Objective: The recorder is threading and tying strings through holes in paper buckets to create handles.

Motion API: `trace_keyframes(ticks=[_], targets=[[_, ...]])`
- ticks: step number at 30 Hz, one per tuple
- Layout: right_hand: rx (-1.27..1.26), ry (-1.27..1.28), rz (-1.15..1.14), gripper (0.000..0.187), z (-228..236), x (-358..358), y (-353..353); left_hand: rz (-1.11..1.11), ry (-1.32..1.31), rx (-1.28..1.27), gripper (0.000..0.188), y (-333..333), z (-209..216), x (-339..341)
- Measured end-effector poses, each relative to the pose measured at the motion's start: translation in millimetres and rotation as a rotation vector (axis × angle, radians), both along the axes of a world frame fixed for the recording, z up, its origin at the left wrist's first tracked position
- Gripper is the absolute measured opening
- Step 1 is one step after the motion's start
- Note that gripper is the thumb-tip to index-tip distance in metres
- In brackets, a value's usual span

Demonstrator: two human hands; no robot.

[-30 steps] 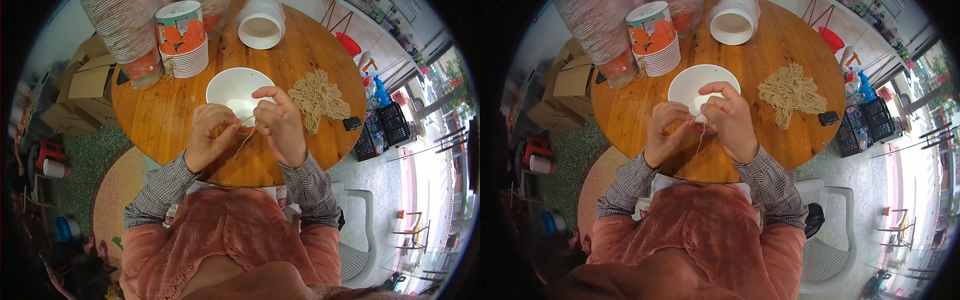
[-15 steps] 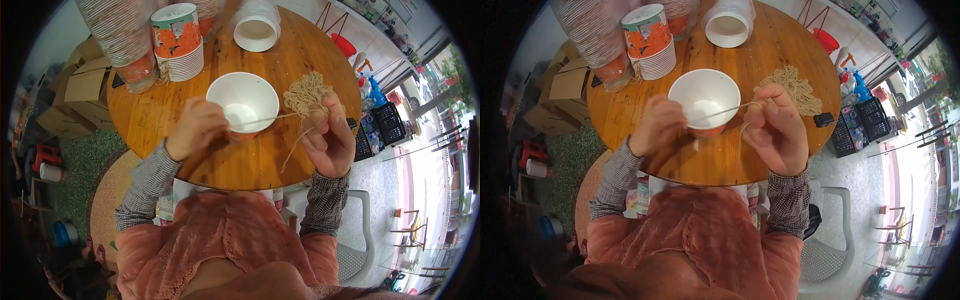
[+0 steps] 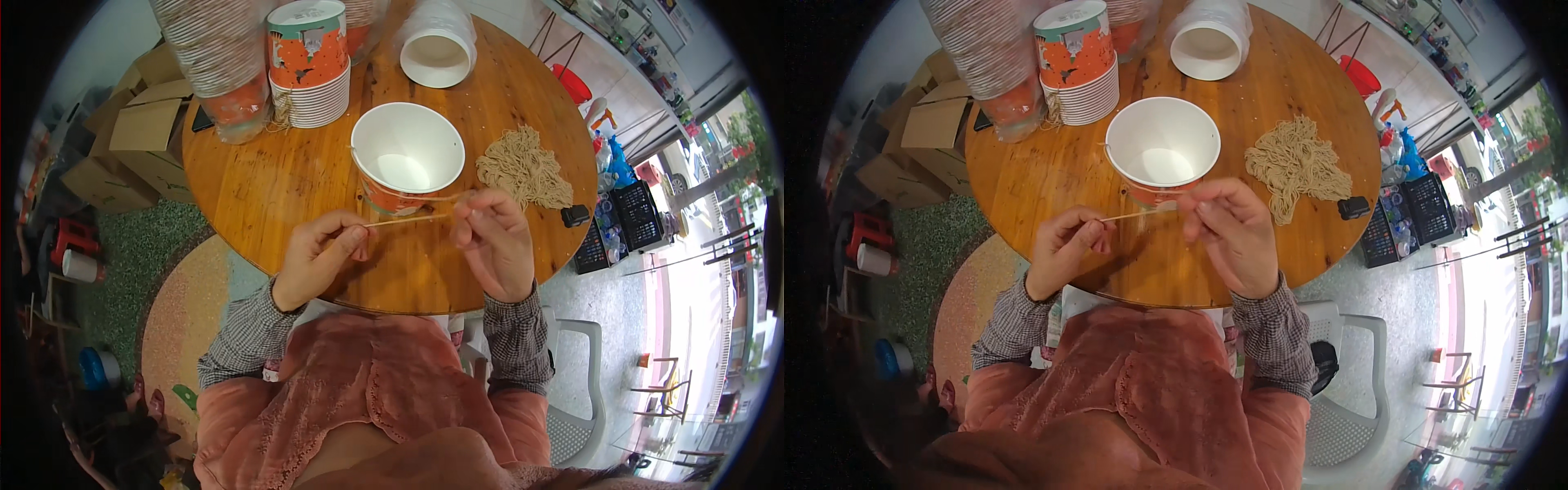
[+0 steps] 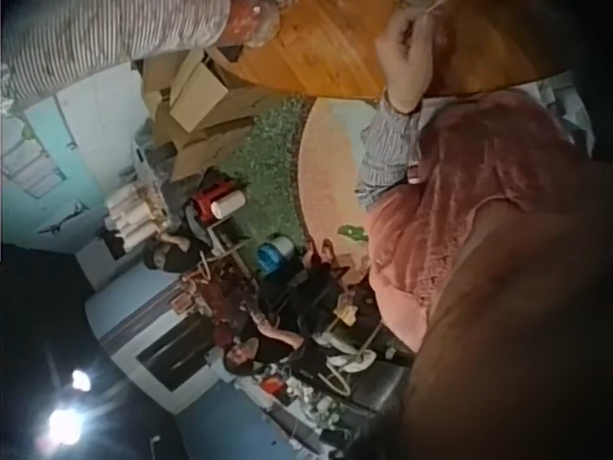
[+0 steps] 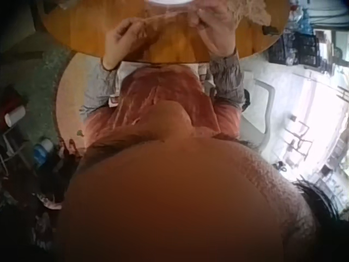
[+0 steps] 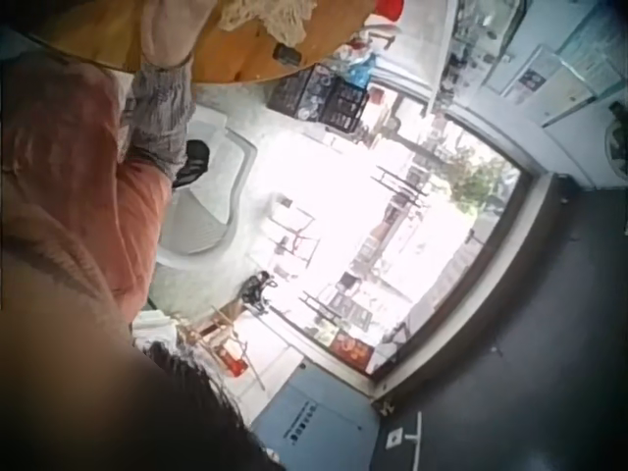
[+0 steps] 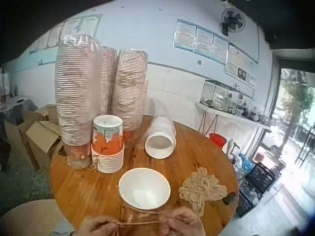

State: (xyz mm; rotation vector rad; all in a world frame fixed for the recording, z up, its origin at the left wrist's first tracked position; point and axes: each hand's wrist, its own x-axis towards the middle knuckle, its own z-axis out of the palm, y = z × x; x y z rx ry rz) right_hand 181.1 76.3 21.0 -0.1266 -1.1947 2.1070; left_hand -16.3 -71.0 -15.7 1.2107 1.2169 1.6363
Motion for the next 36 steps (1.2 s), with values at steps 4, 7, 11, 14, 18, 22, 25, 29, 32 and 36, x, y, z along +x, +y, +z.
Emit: trace_keyframes(ticks=[4, 7, 11, 14, 18, 22, 25, 29, 32, 36], targets=[[0.595, -0.713, -0.316, 0.025, -17, 11, -8, 0.121, 0.455, -0.012, 0.012, -4, 17, -1], [0.442, -0.513, -0.101, 0.026, -5, -1, -25, 0.037, 0.816, 0.206, 0.009, -1, 25, 9], [0.143, -0.457, 0.177, 0.032, -10, -27, -40, 0.088, 0.87, 0.239, 0.007, 4, 29, 5], [0.159, -0.432, 0.208, 0.023, -25, -30, -38, 0.156, 0.82, 0.22, 0.007, 3, 23, 2], [0.34, -0.524, -0.13, 0.005, -24, -30, -43, 0.097, 0.249, 0.008, 0.016, 1, 6, -3], [0.352, -0.494, -0.175, 0.002, -24, -27, -44, 0.11, 0.027, -0.036, 0.024, 3, -5, -3], [0.366, -0.489, -0.181, 0.002, -28, -28, -44, 0.107, 0.242, 0.036, 0.018, 10, -6, 2], [0.387, -0.48, -0.186, 0.002, -35, -29, -43, 0.184, 0.457, 0.165, 0.007, 16, 3, 14], [0.466, -0.486, -0.248, 0.004, -34, -31, -45, 0.233, 0.52, 0.203, 0.005, 17, 4, 16], [0.516, -0.503, -0.278, 0.007, -27, -29, -41, 0.246, 0.54, 0.203, 0.008, 14, 9, 18]])
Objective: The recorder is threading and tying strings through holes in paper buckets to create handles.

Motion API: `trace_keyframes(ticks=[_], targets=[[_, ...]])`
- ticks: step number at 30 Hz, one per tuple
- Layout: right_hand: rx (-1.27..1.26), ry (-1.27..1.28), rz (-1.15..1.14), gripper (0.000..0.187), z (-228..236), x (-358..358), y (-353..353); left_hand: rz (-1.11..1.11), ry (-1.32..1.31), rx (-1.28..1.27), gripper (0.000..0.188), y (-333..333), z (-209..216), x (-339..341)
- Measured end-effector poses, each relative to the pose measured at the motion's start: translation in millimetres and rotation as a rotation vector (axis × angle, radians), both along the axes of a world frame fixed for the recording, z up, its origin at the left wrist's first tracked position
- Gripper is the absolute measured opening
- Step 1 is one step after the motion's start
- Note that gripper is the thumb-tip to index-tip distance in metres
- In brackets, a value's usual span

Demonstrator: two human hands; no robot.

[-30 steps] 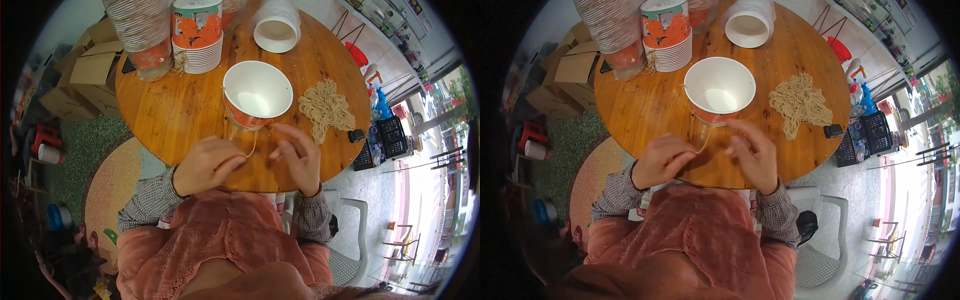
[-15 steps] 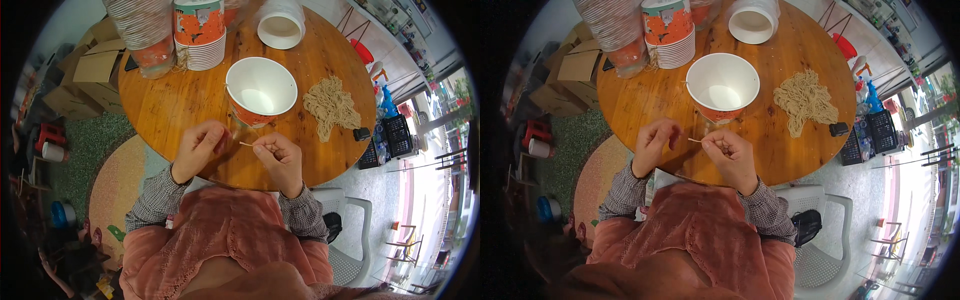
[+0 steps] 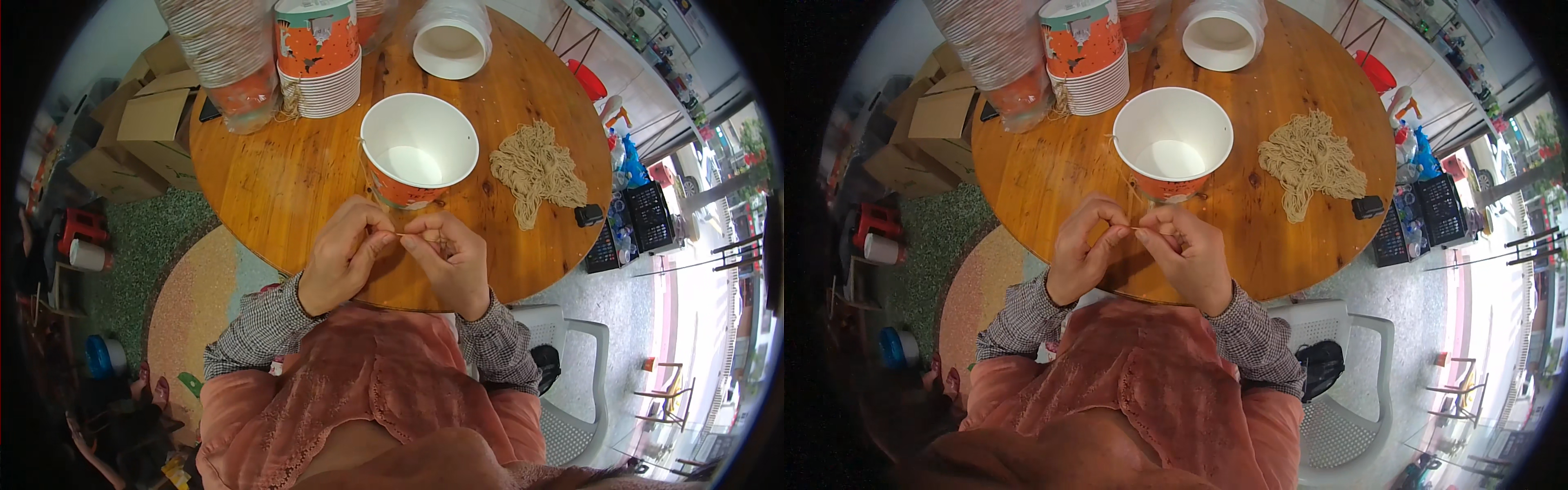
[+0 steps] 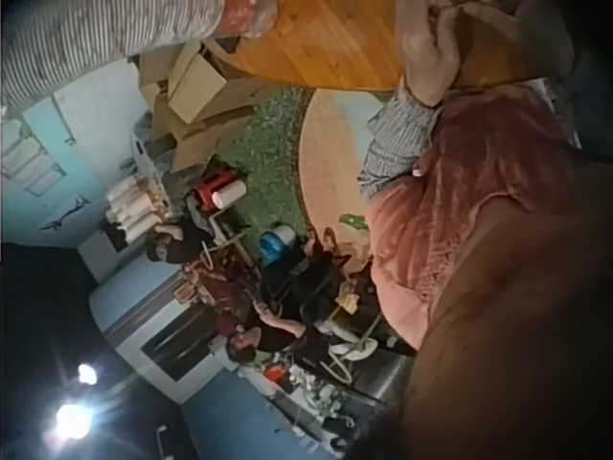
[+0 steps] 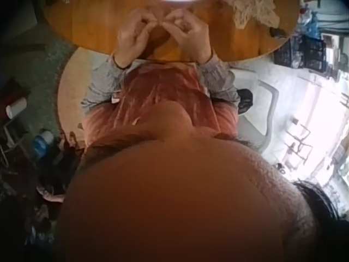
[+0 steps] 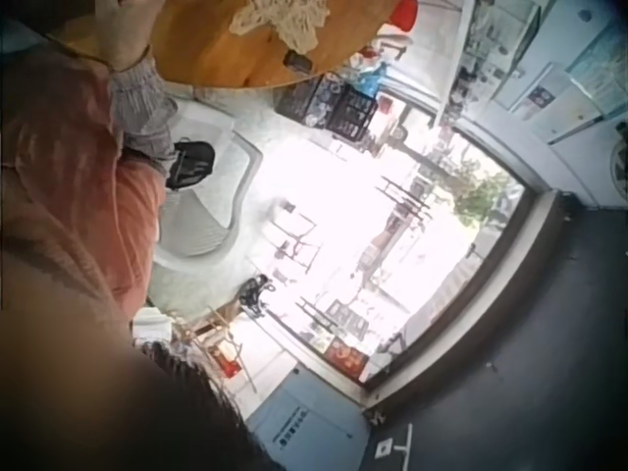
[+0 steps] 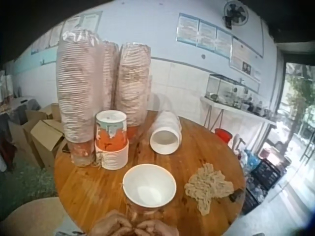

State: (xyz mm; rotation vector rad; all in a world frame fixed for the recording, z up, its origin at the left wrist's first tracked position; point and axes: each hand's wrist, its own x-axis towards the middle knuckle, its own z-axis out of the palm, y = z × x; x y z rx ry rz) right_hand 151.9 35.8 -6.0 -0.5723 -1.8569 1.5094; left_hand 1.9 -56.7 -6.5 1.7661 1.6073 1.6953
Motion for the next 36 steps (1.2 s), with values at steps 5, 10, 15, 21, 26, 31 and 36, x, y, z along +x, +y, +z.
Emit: trace_keyframes(ticks=[5, 10, 15, 21, 26, 31, 36], targets=[[0.256, -0.025, -0.055, 0.008, 29, -3, 20, 0.093, 0.109, 0.129, 0.011, 3, -3, 5], [0.149, 0.341, -0.067, 0.013, 110, -50, 86, -0.05, 0.251, 0.077, 0.032, 39, -12, 39], [0.089, 0.599, -0.099, 0.011, 149, -38, 150, 0.228, 0.629, -0.027, 0.039, 67, -19, 19], [0.047, 0.305, -0.141, 0.013, 74, -9, 147, 0.21, 0.678, 0.032, 0.026, 40, -24, -33], [0.029, 0.184, -0.145, 0.007, 14, 8, 110, 0.303, 0.81, -0.072, 0.041, 12, 12, -51], [0.082, 0.359, -0.198, 0.005, -31, 9, 73, 0.19, 0.678, -0.035, 0.04, 24, 1, 0], [-0.022, 0.468, -0.249, 0.008, -57, 4, 37, 0.201, 0.629, -0.14, 0.026, 46, -3, 22]])
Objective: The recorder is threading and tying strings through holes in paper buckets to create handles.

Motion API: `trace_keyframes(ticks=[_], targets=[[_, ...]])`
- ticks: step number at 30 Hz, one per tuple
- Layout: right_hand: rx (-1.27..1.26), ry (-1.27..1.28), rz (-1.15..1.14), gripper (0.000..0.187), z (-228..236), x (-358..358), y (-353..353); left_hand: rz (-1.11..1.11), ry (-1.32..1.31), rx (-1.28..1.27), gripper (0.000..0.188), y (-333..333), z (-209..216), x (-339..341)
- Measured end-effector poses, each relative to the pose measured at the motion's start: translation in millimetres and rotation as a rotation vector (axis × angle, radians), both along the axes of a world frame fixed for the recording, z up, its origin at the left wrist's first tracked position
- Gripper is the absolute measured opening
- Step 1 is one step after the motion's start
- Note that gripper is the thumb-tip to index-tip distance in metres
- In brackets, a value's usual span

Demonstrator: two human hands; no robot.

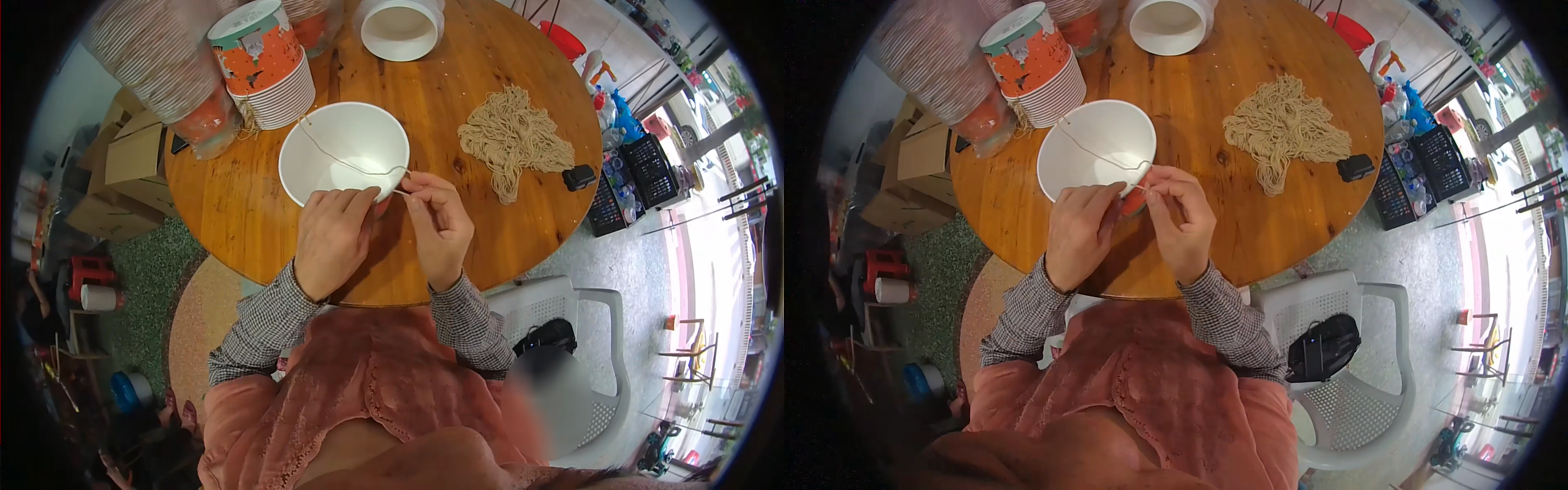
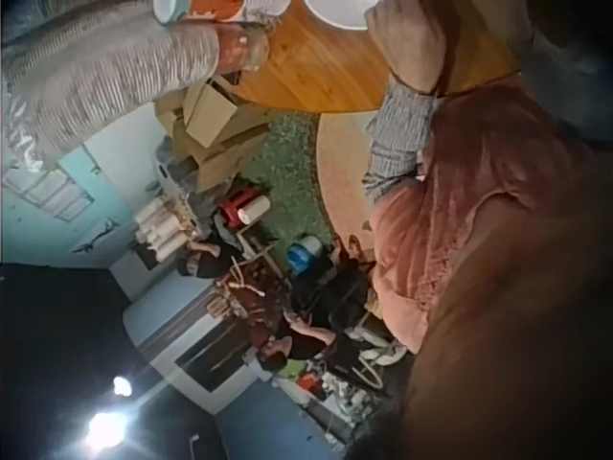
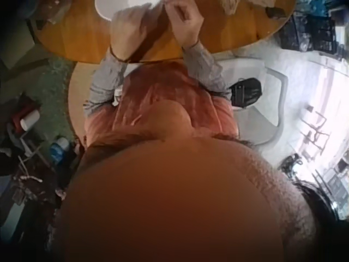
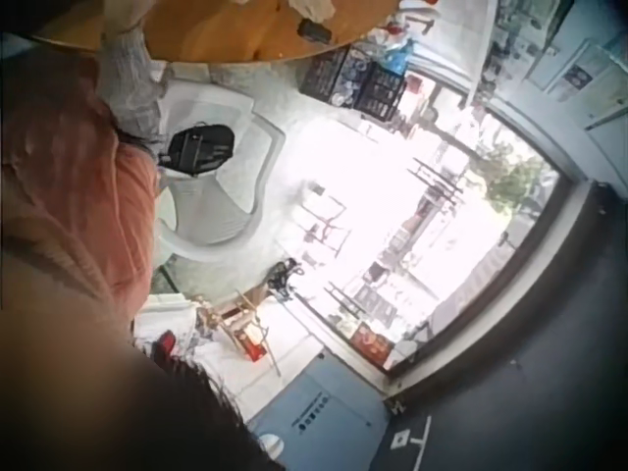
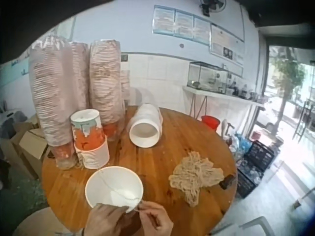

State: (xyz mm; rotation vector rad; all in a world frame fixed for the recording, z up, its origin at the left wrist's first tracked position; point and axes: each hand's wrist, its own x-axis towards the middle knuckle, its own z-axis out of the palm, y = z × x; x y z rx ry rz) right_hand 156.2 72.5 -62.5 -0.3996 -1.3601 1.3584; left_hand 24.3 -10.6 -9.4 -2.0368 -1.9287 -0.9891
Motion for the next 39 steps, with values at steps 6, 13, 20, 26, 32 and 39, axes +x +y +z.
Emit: trace_keyframes(ticks=[6, 13, 20, 26, 32, 39], targets=[[0.003, -0.045, -0.13, 0.008, -24, -7, -7, 0.018, -0.032, -0.049, 0.02, 8, -1, 2], [0.079, -0.107, -0.206, 0.011, -32, -15, -6, 0.043, -0.038, -0.087, 0.024, 9, 1, 5], [0.064, -0.125, -0.233, 0.013, -31, -16, -7, 0.028, -0.04, -0.083, 0.025, 10, -1, 4], [0.128, -0.176, -0.275, 0.015, -32, -19, -7, 0.02, -0.042, -0.06, 0.024, 10, 1, 4], [0.317, -0.395, -0.3, 0.018, -17, -5, -4, -0.003, -0.044, -0.11, 0.011, 10, 5, -2], [0.788, -0.545, -0.474, 0.013, 39, 3, 27, -0.071, -0.395, -0.203, 0.003, 2, 13, -10]])
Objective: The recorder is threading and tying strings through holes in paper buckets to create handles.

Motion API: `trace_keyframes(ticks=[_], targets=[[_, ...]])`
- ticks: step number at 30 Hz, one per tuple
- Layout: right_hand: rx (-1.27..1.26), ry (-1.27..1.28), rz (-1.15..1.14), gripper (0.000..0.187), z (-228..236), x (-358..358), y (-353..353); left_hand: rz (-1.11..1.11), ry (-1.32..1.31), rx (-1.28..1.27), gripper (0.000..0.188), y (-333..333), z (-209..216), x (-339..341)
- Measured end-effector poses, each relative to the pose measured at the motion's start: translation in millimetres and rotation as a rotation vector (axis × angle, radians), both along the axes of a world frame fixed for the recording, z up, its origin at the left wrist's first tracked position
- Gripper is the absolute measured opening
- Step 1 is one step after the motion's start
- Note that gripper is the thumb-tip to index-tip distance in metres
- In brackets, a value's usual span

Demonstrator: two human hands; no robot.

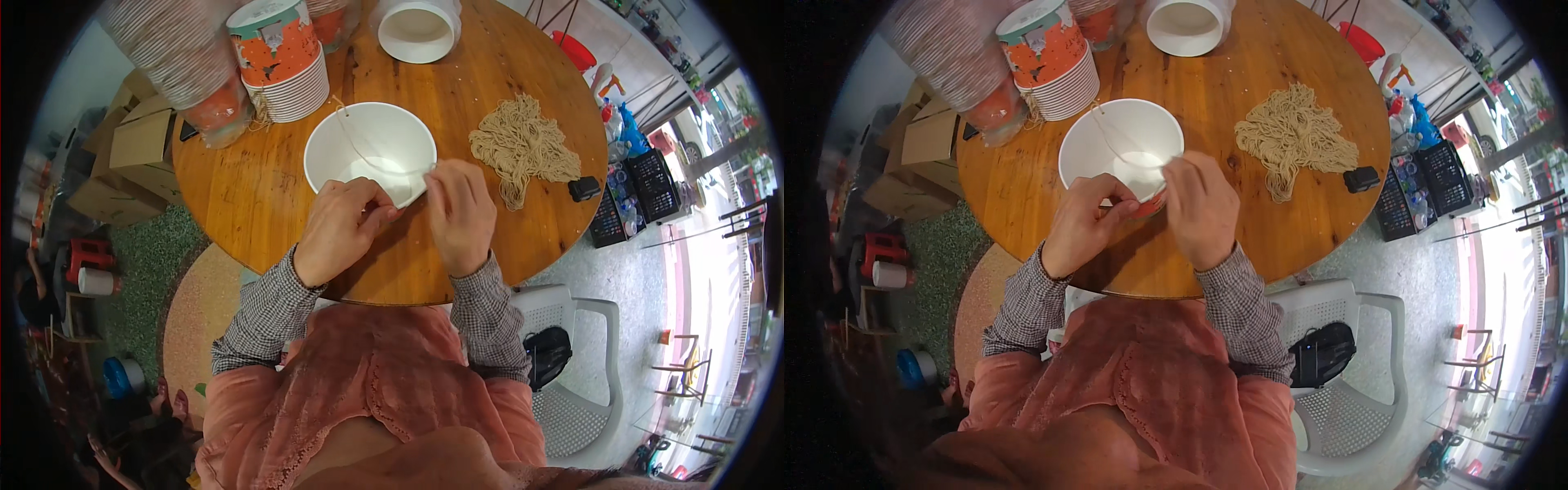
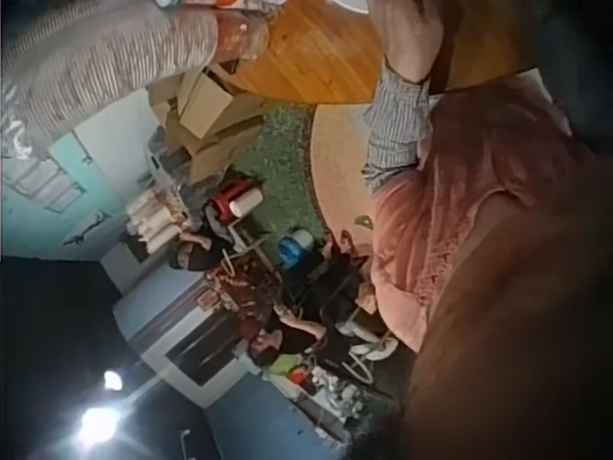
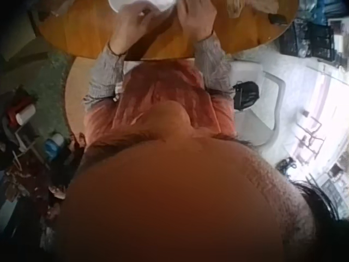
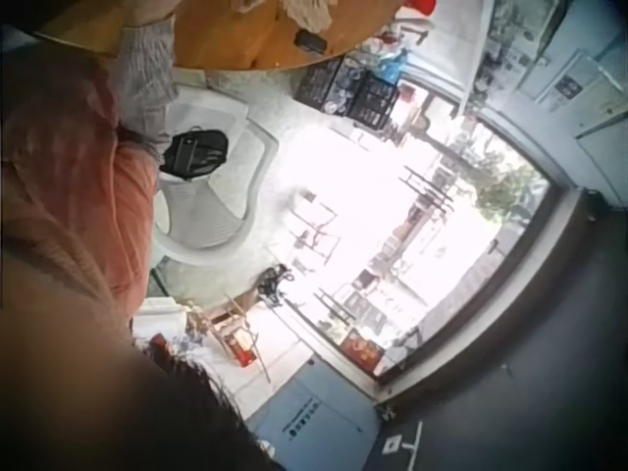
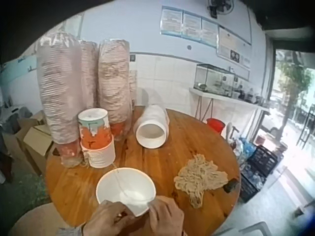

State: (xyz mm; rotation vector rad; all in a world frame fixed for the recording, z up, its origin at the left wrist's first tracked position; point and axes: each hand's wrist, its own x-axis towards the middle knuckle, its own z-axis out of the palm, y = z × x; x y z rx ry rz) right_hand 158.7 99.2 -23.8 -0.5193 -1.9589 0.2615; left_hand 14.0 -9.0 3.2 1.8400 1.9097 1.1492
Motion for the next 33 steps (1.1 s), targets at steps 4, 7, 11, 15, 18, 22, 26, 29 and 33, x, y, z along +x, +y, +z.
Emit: trace_keyframes(ticks=[4, 7, 11, 15, 18, 22, 26, 29, 33], targets=[[-0.121, -0.033, 0.228, 0.011, 15, -26, 8, -0.004, -0.01, 0.119, 0.005, -3, -6, -8], [-0.514, -0.102, 0.39, 0.009, 17, -30, 1, 0.05, -0.173, 0.18, 0.008, -1, -23, -22], [-0.77, -0.023, 0.45, 0.009, 11, -34, -14, 0.076, -0.416, 0.192, 0.01, -4, -24, -33], [-0.827, 0.082, 0.513, 0.01, 8, -42, -22, 0.052, -0.155, 0.438, 0.011, -2, -26, -42], [-0.957, 0.107, 0.484, 0.009, 18, -43, -30, 0.03, -0.277, 0.429, 0.012, -3, -24, -46], [-0.965, 0.166, 0.469, 0.007, 14, -44, -30, -0.108, -0.773, 0.373, 0.013, 0, -20, -43], [-0.967, 0.237, 0.503, 0.01, 11, -43, -28, -0.179, -0.88, 0.185, 0.02, 0, -13, -48], [-0.979, 0.245, 0.507, 0.017, 15, -42, -28, -0.22, -0.936, 0.223, 0.036, 1, -11, -47], [-0.945, 0.209, 0.562, 0.026, 15, -39, -23, -0.237, -0.952, 0.205, 0.057, 2, -10, -45]])
